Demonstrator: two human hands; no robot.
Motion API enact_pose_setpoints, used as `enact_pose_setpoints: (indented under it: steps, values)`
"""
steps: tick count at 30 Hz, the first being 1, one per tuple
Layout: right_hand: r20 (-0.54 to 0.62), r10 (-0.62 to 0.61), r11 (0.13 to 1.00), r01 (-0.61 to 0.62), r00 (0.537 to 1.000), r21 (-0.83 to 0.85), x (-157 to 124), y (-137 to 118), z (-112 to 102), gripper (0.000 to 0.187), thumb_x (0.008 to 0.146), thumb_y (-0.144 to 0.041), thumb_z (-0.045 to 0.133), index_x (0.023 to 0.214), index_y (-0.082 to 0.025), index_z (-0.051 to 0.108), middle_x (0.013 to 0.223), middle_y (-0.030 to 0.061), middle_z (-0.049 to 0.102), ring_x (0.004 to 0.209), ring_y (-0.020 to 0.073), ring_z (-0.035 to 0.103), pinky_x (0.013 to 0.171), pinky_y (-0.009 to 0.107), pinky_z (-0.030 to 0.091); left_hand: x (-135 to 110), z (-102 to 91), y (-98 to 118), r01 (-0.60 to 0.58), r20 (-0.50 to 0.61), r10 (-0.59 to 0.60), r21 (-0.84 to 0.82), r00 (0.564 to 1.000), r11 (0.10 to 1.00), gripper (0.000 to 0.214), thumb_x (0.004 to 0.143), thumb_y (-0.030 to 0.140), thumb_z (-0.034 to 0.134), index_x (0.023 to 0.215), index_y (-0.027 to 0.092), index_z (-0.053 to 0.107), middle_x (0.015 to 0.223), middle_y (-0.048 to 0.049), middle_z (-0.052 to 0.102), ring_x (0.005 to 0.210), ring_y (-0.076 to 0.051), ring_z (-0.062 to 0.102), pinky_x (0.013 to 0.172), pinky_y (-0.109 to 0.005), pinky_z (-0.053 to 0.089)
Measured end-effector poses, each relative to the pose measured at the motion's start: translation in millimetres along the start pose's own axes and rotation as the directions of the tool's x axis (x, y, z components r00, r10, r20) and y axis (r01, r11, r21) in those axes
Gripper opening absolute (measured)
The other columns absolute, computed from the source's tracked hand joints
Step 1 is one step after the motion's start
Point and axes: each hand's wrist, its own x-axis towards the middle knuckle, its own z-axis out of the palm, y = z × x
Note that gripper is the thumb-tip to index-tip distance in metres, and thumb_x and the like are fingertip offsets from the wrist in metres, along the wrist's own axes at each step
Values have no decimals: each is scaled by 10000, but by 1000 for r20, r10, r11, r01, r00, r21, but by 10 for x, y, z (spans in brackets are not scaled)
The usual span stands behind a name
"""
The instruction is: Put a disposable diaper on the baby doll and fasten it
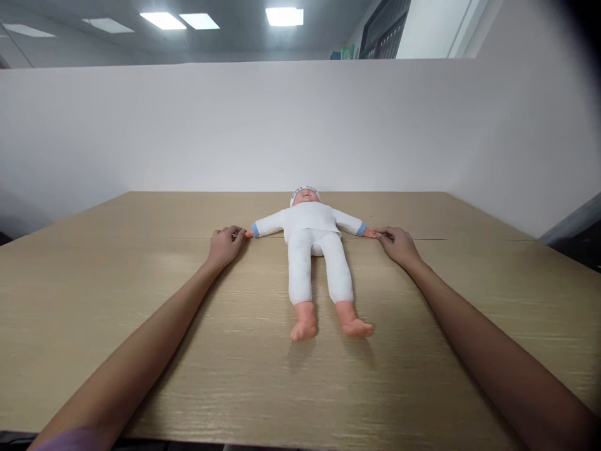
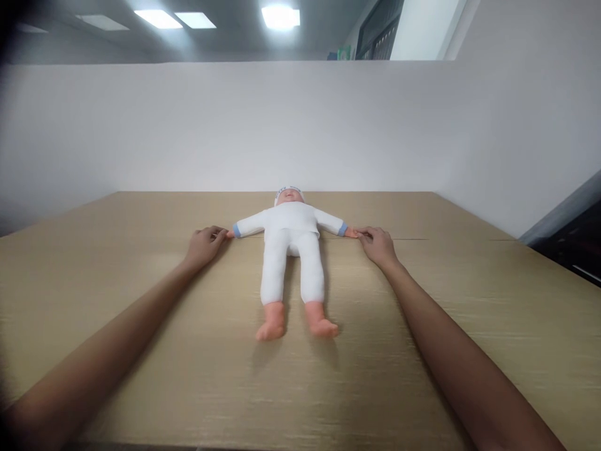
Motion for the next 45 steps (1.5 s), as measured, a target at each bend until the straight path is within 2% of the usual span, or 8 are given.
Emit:
enact_pose_setpoints:
  steps: [6, 11, 24, 32, 37, 45]
  values:
    - [-1, -8, 1000, 8, 1000, -15, 11, -3, -5, 289, 934, -353, 601, 1059, -211, 821, 1087, 113, 816, 999, 292, 727, 946, 460, 562, -3, 0, 6, -3, 1, 3, 4, 1000, 1000, 443, 1008, 500, 412, 1041, 216, 751, 1101, -106, 786, 1008, -292, 657, 1028, -439, 437]
    - [8, -24, 998, 24, 1000, -55, 23, 18, 14, 317, 964, -331, 544, 1022, -197, 825, 1086, 139, 812, 1037, 317, 720, 969, 486, 537, -2, 14, -1, -5, -7, 5, 7, 1000, 1000, 435, 1006, 487, 414, 1037, 210, 748, 1085, -114, 784, 1001, -293, 657, 1029, -441, 432]
    - [5, -36, 996, 36, 999, -79, 11, -6, 13, 327, 964, -353, 563, 1103, -188, 809, 1102, 129, 807, 1041, 319, 707, 976, 481, 531, 2, 22, -21, -4, -4, 4, 3, 1000, 1000, 426, 1015, 484, 419, 1048, 215, 747, 1091, -109, 783, 1001, -294, 657, 994, -433, 454]
    - [2, -30, 996, 30, 1000, -79, 9, -3, 9, 317, 951, -348, 568, 1098, -201, 806, 1082, 121, 809, 1008, 317, 706, 956, 482, 539, 9, 39, -43, -17, -15, 17, -11, 1000, 1000, 423, 1009, 481, 419, 1038, 220, 750, 1087, -96, 786, 981, -292, 669, 968, -427, 471]
    - [0, -58, 995, 58, 998, -85, 2, -4, 22, 328, 968, -352, 531, 1094, -202, 795, 1120, 133, 795, 1055, 328, 693, 981, 495, 524, 19, 59, -58, -24, -32, 24, -18, 999, 1000, 418, 1002, 485, 429, 1026, 222, 753, 1072, -104, 789, 967, -301, 669, 962, -442, 469]
    - [-12, -84, 993, 83, 996, -84, -33, -61, 66, 444, 967, -437, 550, 1258, -139, 703, 1222, 198, 734, 1156, 360, 642, 1065, 530, 470, 10, 78, -64, -37, -60, 35, -39, 998, 999, 390, 993, 474, 452, 1021, 218, 744, 1057, -110, 778, 965, -302, 662, 961, -455, 473]
